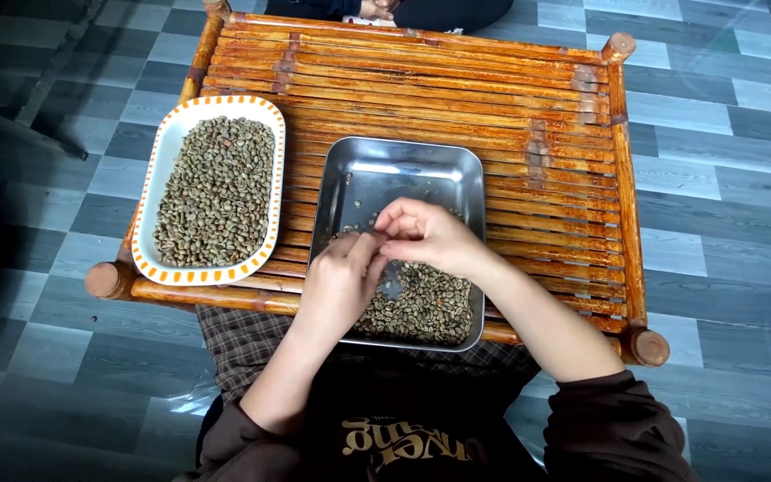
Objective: Manually sorting green coffee beans in a metal tray to inspect for quality or remove defects.
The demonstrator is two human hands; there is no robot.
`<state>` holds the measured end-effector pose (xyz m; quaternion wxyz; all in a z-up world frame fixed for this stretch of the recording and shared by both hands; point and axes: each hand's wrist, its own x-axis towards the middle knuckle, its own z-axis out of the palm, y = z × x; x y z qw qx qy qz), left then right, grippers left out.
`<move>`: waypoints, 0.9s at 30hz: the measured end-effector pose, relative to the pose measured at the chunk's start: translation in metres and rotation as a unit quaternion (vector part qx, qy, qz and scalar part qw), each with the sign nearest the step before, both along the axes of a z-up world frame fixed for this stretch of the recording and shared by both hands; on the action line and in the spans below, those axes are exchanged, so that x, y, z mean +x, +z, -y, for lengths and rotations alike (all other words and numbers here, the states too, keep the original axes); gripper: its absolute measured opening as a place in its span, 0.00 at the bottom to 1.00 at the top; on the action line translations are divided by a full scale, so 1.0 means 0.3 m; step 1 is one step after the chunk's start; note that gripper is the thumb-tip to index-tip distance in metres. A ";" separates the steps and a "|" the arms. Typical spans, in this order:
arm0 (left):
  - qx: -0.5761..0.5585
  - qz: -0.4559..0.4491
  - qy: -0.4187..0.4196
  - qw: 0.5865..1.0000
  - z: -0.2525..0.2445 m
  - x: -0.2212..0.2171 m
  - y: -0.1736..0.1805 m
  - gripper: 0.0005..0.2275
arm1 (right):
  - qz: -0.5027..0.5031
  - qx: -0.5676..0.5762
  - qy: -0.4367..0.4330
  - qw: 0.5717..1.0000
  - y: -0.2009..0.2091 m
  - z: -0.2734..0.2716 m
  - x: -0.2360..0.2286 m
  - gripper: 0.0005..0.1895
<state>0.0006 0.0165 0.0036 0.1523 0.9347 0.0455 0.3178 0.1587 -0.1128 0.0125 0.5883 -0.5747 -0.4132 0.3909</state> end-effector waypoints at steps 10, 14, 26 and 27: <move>-0.040 -0.029 0.019 0.999 -0.053 -0.028 0.033 0.04 | 0.007 0.014 -0.018 1.000 0.016 0.004 0.018 0.14; 0.058 -0.007 0.169 0.984 -0.154 -0.079 0.070 0.11 | 0.276 -0.038 -0.046 0.959 -0.003 0.000 0.047 0.10; 0.043 -0.007 0.237 0.971 -0.275 -0.120 0.037 0.08 | 0.565 -0.150 0.087 0.806 -0.008 0.010 -0.005 0.06; 0.031 -0.003 0.219 0.975 -0.266 -0.109 0.035 0.11 | 0.565 -0.152 0.091 0.806 -0.018 0.009 -0.003 0.04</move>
